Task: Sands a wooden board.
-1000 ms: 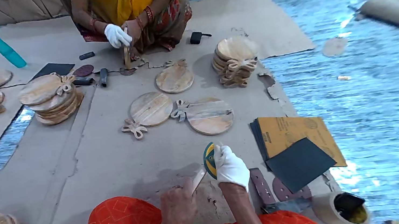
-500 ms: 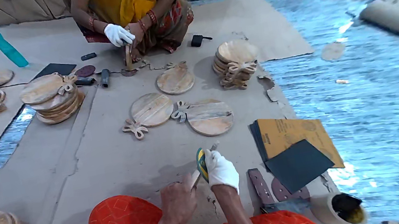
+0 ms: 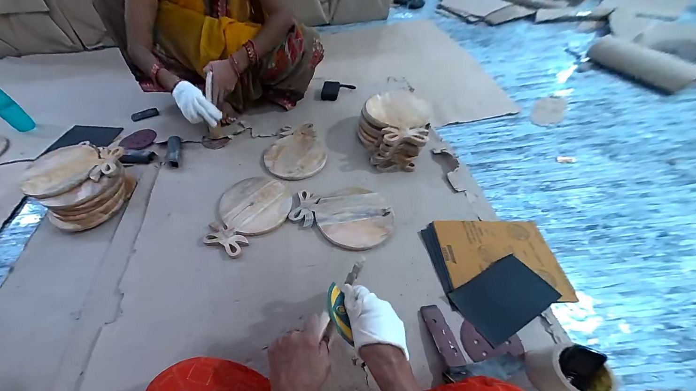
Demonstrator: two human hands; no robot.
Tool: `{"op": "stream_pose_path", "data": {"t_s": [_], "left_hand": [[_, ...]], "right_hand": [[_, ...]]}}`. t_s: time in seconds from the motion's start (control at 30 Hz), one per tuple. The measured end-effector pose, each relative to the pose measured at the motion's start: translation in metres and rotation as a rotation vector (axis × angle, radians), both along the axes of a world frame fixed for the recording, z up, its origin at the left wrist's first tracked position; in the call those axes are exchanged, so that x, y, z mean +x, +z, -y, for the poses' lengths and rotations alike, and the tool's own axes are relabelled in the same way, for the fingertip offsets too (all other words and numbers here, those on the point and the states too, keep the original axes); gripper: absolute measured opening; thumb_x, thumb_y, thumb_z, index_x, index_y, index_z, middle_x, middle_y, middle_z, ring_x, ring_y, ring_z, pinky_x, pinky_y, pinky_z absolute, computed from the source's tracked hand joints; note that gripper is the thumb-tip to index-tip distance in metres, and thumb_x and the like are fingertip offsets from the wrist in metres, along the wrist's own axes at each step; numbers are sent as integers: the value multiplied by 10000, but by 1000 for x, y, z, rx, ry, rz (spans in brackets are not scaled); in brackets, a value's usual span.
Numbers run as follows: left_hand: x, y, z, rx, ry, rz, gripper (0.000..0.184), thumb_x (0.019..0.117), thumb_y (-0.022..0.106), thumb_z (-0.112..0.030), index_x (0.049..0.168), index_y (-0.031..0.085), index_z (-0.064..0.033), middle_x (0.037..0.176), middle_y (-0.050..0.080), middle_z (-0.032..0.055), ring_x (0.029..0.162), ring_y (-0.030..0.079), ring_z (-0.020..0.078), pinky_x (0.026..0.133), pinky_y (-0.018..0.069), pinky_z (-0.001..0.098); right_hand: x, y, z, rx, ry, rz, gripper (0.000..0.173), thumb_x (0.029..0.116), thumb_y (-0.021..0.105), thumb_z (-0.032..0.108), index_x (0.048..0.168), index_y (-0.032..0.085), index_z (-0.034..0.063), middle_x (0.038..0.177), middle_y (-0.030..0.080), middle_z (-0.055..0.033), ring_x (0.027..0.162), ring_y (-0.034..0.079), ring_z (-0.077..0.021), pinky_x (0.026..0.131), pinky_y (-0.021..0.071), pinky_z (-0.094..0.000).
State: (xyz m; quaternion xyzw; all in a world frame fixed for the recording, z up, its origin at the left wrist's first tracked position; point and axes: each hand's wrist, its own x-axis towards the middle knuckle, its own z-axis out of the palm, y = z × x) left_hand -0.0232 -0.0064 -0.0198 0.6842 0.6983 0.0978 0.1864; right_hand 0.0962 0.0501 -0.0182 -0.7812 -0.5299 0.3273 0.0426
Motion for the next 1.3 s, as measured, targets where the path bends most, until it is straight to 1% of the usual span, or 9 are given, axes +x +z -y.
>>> {"op": "stream_pose_path", "data": {"t_s": [0.17, 0.27, 0.33, 0.53, 0.73, 0.83, 0.97, 1.1, 1.3], "left_hand": [[6, -7, 7, 87, -18, -31, 271, 963, 646, -203, 1123, 715, 5, 761, 715, 184, 756, 739, 384, 698, 578, 531], [6, -3, 2, 57, -18, -24, 284, 957, 634, -179, 1167, 714, -6, 796, 725, 193, 794, 740, 397, 720, 573, 547], [2, -4, -2, 56, -33, -21, 241, 980, 647, -224, 1079, 719, -16, 777, 719, 184, 787, 741, 390, 705, 574, 543], [8, -9, 7, 194, -13, -5, 249, 911, 688, -148, 1090, 737, 18, 718, 705, 187, 701, 732, 394, 652, 581, 548], [3, -8, 5, 132, -26, 6, 246, 953, 667, -198, 1093, 722, -3, 743, 711, 183, 742, 736, 392, 689, 575, 550], [6, -15, 9, 262, -17, -1, 221, 896, 694, -156, 1038, 739, 8, 674, 685, 170, 648, 721, 376, 613, 579, 531], [-3, -6, 0, 58, -5, 21, 217, 974, 642, -180, 1076, 715, -4, 783, 715, 193, 787, 733, 404, 710, 566, 566], [-1, -7, 5, 51, -4, -8, 286, 985, 640, -233, 1127, 702, 8, 795, 719, 195, 801, 740, 395, 737, 575, 550], [-10, -8, 0, 58, -12, 23, 219, 966, 645, -180, 1047, 693, 17, 765, 700, 195, 776, 730, 402, 706, 566, 556]], "right_hand": [[16, -21, -8, 99, -18, 22, 462, 1094, 376, 498, 1256, 650, 164, 1027, 729, -195, 972, 709, -419, 770, 545, -640], [8, 1, -4, 20, 33, 34, 424, 1101, 387, 441, 1329, 628, 178, 1098, 731, -183, 1032, 707, -396, 836, 549, -614], [3, 15, 3, -18, 95, 18, 429, 1108, 376, 435, 1382, 605, 198, 1124, 733, -180, 1050, 705, -398, 855, 543, -616], [16, -1, -16, 45, 0, -18, 447, 1104, 382, 453, 1299, 650, 154, 1099, 727, -206, 1024, 700, -424, 815, 534, -652], [14, 1, -12, 19, 49, 7, 446, 1098, 375, 476, 1321, 638, 193, 1097, 734, -193, 1023, 706, -417, 816, 539, -649], [16, -2, -15, 49, -1, -1, 454, 1106, 368, 455, 1293, 641, 144, 1075, 728, -206, 1006, 703, -427, 801, 538, -645], [-1, 9, 9, 14, 104, 0, 416, 1104, 398, 422, 1386, 604, 196, 1114, 734, -183, 1038, 706, -403, 853, 545, -614], [14, -13, -18, 27, 13, 8, 494, 1105, 330, 495, 1328, 623, 166, 1095, 730, -201, 1018, 708, -416, 817, 541, -647], [-1, 0, 5, 20, 125, 0, 388, 1097, 421, 418, 1385, 614, 244, 1103, 741, -173, 1018, 710, -403, 840, 542, -625]]}}
